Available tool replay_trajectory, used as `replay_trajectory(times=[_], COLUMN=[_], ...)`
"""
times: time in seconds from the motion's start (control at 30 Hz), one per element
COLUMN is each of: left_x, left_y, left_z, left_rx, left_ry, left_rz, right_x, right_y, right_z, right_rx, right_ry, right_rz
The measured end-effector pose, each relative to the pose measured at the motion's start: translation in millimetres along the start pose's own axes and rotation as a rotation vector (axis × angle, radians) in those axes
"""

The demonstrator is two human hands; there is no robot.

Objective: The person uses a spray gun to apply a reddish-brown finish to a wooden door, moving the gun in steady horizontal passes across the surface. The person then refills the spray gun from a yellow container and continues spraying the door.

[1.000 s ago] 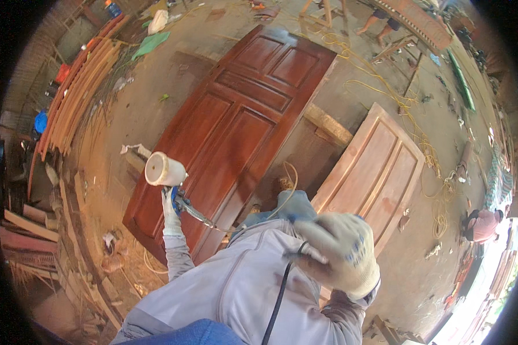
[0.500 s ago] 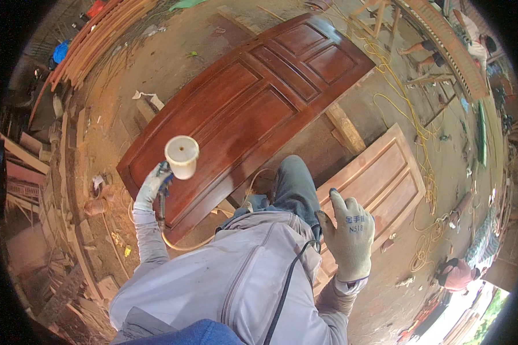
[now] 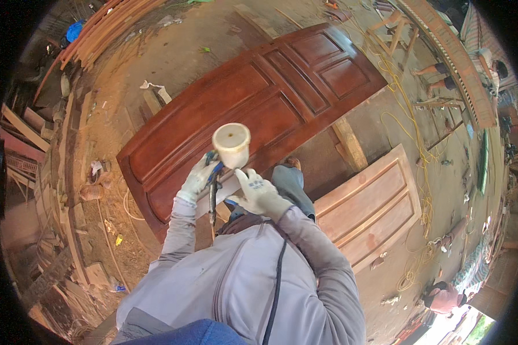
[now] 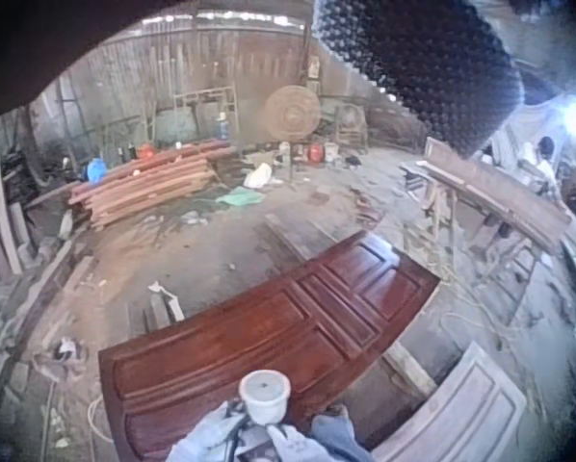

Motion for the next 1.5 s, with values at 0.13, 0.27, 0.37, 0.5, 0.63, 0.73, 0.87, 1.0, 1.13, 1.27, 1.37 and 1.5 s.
replay_trajectory(times=[0.13, 0.27, 0.37, 0.5, 0.63, 0.73, 0.87, 1.0, 1.13, 1.27, 1.37, 1.5], left_x=[54, 107, 150, 224, 313, 366, 419, 428, 383, 315, 300, 325], left_y=[77, 117, 138, 182, 201, 197, 218, 193, 111, 89, 67, 79], left_z=[14, 38, 70, 111, 181, 235, 268, 275, 404, 421, 434, 432], left_rx=[0.127, 0.566, 0.912, 0.931, 0.930, 0.475, 0.192, 0.414, 0.655, -0.098, -0.050, -0.013], left_ry=[0.067, 0.054, -0.011, 0.008, 0.271, 0.178, 0.204, 0.319, -0.654, -0.259, -0.340, -0.210], left_rz=[-0.019, 0.097, 0.231, 0.123, 0.220, -0.038, -0.061, 0.381, -0.004, -0.148, -0.195, -0.217], right_x=[59, 98, 112, 109, 102, 75, 55, 106, 141, 263, 326, 378], right_y=[24, 60, 117, 221, 321, 401, 471, 515, 586, 534, 554, 580], right_z=[-1, -32, -52, -85, -134, -161, -194, -262, -336, -420, -419, -362], right_rx=[0.064, 0.248, 0.165, 0.783, 1.447, 0.907, 0.738, 1.076, 1.105, 0.808, 0.394, 0.393], right_ry=[0.286, 0.426, 0.564, 0.582, 0.709, 0.492, 0.638, 0.511, 0.432, 0.084, -0.097, -0.320], right_rz=[0.053, 0.249, 0.310, 0.190, 0.325, 0.488, 0.543, 0.744, 0.470, 0.111, -0.004, 0.044])
Point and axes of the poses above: each hand's wrist, its own x-axis towards the middle knuckle, its own z-axis out of the palm, y = z × x, the point moved 7 cm from there along x, towards the middle knuckle, and after that the axes turned 9 degrees about -y, right-handed, at the moved point
